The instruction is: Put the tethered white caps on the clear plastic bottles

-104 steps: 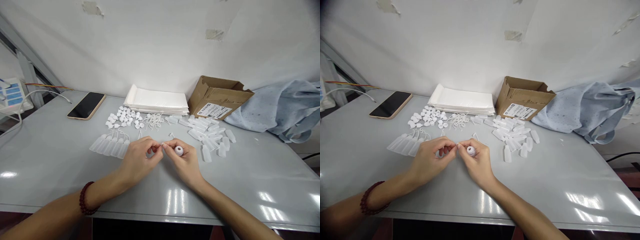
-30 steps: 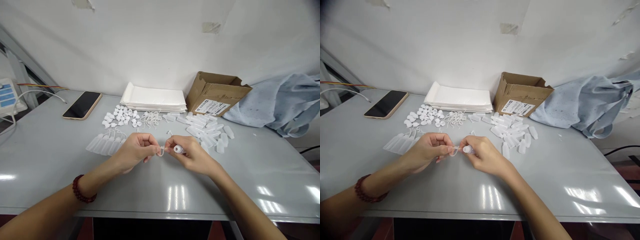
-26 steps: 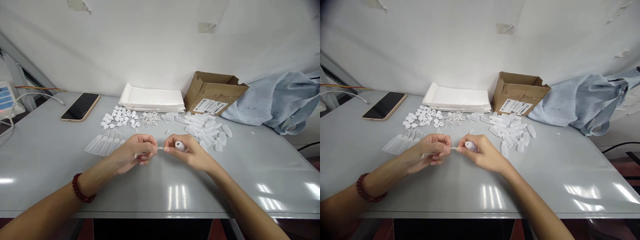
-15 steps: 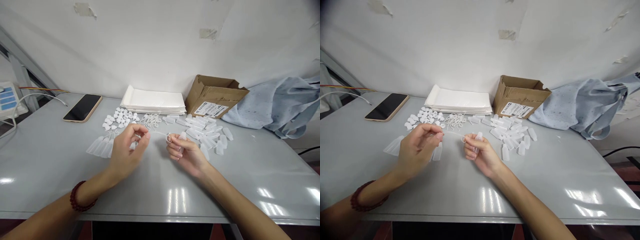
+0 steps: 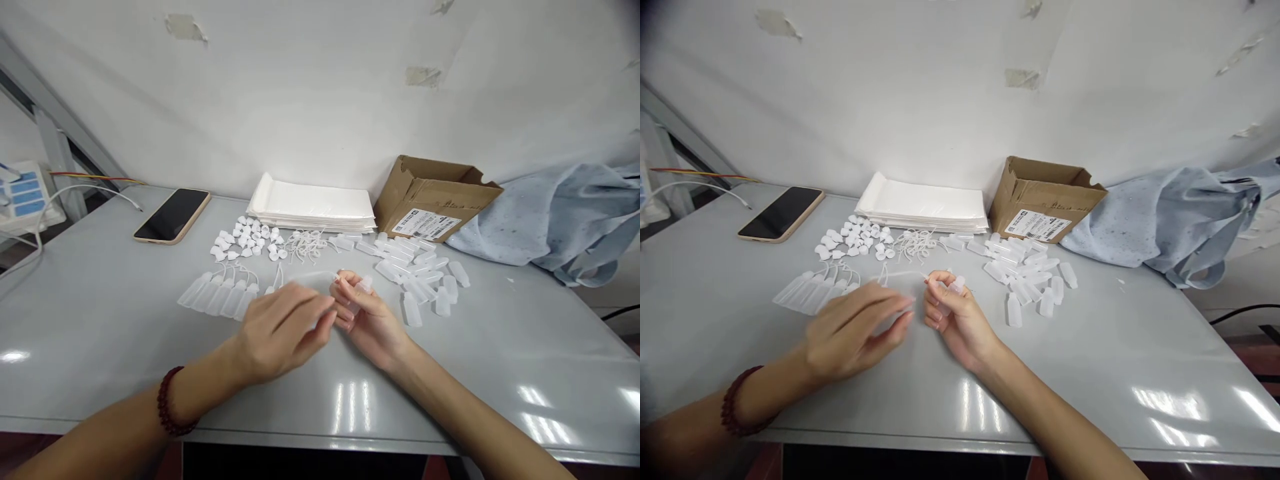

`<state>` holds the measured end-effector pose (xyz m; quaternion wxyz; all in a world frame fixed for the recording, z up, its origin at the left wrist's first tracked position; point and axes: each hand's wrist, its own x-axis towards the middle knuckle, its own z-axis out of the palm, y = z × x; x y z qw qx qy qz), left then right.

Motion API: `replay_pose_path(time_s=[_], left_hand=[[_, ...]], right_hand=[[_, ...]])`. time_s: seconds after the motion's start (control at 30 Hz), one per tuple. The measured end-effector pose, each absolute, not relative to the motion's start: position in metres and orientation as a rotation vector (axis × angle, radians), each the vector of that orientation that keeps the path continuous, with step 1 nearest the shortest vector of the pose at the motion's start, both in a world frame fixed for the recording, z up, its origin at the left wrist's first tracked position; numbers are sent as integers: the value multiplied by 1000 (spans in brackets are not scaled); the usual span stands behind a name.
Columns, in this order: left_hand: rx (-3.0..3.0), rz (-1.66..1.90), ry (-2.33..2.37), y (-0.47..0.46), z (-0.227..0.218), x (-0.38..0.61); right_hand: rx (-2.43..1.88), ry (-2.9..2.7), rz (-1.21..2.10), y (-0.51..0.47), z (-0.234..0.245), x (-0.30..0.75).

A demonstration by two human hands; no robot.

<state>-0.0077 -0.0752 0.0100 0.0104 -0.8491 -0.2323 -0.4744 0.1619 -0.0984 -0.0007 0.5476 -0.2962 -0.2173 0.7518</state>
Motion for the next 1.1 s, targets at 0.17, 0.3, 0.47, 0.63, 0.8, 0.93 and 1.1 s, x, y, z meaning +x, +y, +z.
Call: replay_pose_path(time_s=[0.17, 0.3, 0.47, 0.63, 0.8, 0.93, 1.1], left_hand=[[-2754, -1681, -918, -67, 0, 4], [-2822, -1722, -962, -68, 0, 3], [-2773, -1748, -920, -69, 0, 2], [-2758, -1736, -893, -68, 0, 2], [-2762, -1707, -888, -69, 2, 1], [-2772, -1703, -879, -69, 2, 1], [-2795, -1673, -849, -70, -1, 2]], right_hand=[[-770, -623, 1782, -102, -3, 155], [-840, -701, 1737, -102, -4, 153], [-887, -739, 1706, -102, -4, 155], [-912, -750, 1705, -104, -2, 156], [-906, -742, 1707, -104, -2, 156], [-889, -721, 1723, -103, -1, 156], [-806, -607, 1811, -101, 0, 155]])
